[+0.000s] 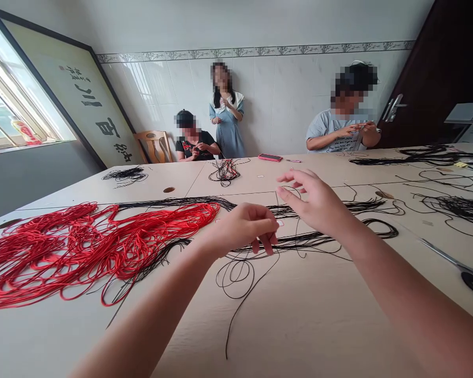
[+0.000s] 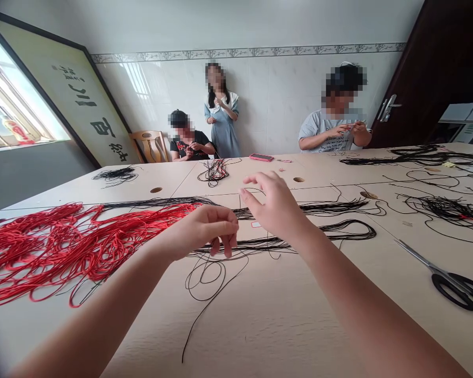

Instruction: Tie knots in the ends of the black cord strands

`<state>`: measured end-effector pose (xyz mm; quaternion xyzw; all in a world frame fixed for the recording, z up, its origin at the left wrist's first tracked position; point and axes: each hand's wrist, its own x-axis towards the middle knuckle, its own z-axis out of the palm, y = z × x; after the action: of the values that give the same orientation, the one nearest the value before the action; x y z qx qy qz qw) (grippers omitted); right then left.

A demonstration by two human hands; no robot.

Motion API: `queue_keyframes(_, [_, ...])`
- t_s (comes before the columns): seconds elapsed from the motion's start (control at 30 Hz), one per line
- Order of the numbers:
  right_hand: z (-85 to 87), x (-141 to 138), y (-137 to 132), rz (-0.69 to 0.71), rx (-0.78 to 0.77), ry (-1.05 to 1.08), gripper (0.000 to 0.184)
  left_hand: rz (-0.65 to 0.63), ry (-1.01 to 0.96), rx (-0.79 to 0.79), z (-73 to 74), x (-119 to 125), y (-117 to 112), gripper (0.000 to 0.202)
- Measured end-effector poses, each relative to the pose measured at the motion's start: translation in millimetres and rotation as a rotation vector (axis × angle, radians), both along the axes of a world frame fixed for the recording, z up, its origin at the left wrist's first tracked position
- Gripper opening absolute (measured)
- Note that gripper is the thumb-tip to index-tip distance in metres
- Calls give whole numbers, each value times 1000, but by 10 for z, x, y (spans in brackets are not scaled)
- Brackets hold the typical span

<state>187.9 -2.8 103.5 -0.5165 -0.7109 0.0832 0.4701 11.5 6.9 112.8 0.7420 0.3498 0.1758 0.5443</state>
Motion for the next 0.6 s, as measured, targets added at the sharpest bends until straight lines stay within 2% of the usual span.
queue_keyframes(0.07, [-7,9,8,-48,59,-4,23,105,-60,37,-17,-11,59,16])
queue_keyframes(0.23, [0,-61,-74,140,-178,-57,28,311,-191,73,-72,-21,152,19])
queue_keyframes(0.33, [-27,-148,-108,207,-162,-66,21,336,-235,56,-87,-15,158,18])
queue_keyframes(0.6, [-97,-236,-73,145,-83,-87,18,382,-266,13,-94,7,172,18])
